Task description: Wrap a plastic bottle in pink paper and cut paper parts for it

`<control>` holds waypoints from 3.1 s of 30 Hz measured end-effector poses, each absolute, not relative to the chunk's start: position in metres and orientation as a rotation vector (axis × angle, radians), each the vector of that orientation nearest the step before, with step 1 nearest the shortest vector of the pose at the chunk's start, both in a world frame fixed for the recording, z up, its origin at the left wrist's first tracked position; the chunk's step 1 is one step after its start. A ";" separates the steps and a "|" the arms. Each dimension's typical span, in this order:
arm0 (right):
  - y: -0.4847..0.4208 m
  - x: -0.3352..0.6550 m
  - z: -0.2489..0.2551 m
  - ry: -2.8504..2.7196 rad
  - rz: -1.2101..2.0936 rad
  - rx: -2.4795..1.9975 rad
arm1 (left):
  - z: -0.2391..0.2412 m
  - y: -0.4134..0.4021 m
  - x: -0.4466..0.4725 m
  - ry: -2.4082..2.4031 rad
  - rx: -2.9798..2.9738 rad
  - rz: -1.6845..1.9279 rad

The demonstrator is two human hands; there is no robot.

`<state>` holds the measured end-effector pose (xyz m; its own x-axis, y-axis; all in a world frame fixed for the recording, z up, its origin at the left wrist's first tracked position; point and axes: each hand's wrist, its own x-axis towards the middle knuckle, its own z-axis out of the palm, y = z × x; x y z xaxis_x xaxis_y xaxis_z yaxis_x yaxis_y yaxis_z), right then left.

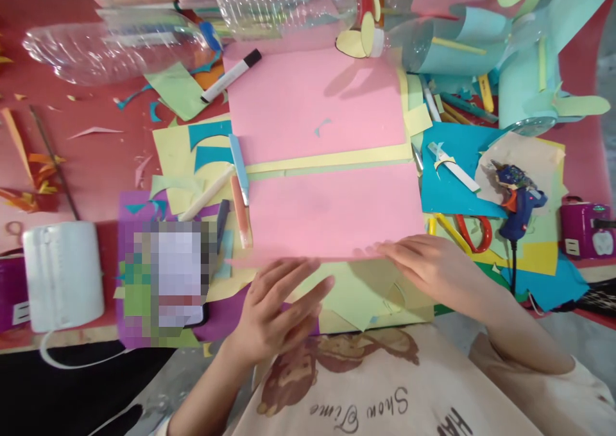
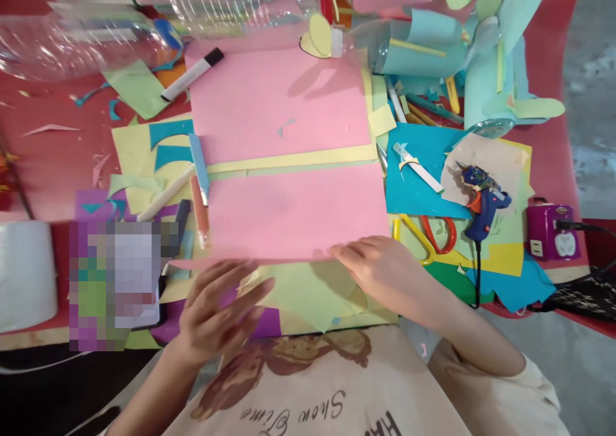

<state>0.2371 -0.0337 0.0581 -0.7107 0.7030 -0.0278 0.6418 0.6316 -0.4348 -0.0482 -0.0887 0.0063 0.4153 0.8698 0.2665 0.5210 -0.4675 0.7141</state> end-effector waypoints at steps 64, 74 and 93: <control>-0.014 0.221 -0.003 -2.660 0.268 -1.386 | -0.022 -0.036 -0.019 1.621 2.440 0.192; -0.018 0.221 -0.005 -2.669 0.234 -1.433 | -0.024 -0.036 -0.020 1.607 2.412 0.197; -0.019 0.222 -0.013 -2.595 0.323 -1.420 | -0.024 -0.035 -0.018 1.629 2.434 0.197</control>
<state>0.2224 -0.0191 -0.0134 -0.5338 0.8446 0.0412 0.8087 0.5241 -0.2671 -0.0180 -0.0355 -0.0237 0.3818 0.9242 -0.0035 0.8967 -0.3695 0.2436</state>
